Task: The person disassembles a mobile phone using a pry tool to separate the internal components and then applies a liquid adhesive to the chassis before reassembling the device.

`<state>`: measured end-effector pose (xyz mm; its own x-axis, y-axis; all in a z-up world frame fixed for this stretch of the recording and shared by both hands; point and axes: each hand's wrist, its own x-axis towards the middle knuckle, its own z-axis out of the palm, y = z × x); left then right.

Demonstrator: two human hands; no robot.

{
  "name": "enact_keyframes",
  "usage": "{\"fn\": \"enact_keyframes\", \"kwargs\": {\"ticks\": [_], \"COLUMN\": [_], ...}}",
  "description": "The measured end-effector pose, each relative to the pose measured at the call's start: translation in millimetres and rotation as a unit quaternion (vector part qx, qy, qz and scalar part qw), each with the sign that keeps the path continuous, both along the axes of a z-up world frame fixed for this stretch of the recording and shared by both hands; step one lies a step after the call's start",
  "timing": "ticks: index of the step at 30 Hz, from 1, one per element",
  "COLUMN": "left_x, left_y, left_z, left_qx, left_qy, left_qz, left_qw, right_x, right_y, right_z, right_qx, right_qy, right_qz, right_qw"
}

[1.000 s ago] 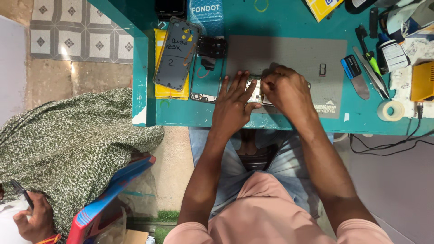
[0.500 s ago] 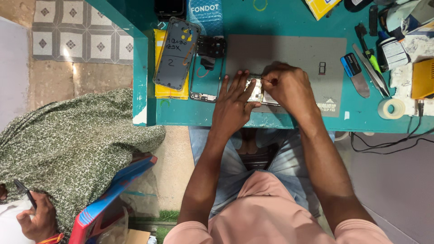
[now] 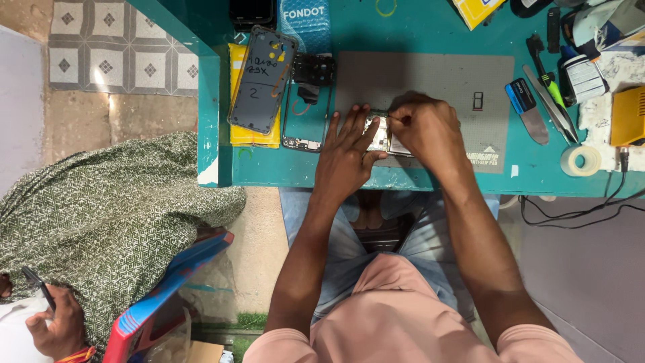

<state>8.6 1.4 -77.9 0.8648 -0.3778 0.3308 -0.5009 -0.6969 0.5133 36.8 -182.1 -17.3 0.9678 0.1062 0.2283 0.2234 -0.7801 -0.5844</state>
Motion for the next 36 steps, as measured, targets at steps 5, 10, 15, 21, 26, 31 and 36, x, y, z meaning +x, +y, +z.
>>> {"fn": "enact_keyframes", "kwargs": {"ticks": [5, 10, 15, 21, 26, 31, 36], "left_x": [-0.3, -0.6, -1.1, -0.1, -0.9, -1.2, -1.5], "left_y": [-0.1, 0.5, 1.7, 1.6, 1.5, 0.0, -0.4], "left_z": [1.6, 4.8, 5.8, 8.1, 8.4, 7.2, 6.0], "left_qx": [-0.003, -0.001, 0.0, 0.012, 0.001, -0.01, -0.003], "left_qy": [-0.004, 0.0, 0.006, 0.009, 0.013, 0.002, -0.008], "left_qz": [-0.005, -0.006, -0.008, -0.008, -0.006, -0.001, -0.002], "left_qw": [1.0, 1.0, 1.0, 1.0, 1.0, 1.0, 1.0], "right_x": [-1.3, -2.7, -7.0, -12.4, -13.2, -13.5, -5.7], "right_y": [8.1, 19.9, 28.6, 33.1, 32.0, 26.4, 14.6], "right_z": [-5.0, -8.1, -14.6, -21.7, -18.7, -6.1, 3.7], "right_qx": [-0.047, -0.102, -0.083, -0.11, -0.113, -0.051, -0.018], "right_qy": [-0.011, 0.031, -0.014, -0.083, -0.081, -0.06, 0.004], "right_qz": [-0.01, -0.056, -0.076, -0.068, -0.064, -0.051, -0.023], "right_qw": [0.999, 0.993, 0.994, 0.988, 0.988, 0.996, 1.0]}}
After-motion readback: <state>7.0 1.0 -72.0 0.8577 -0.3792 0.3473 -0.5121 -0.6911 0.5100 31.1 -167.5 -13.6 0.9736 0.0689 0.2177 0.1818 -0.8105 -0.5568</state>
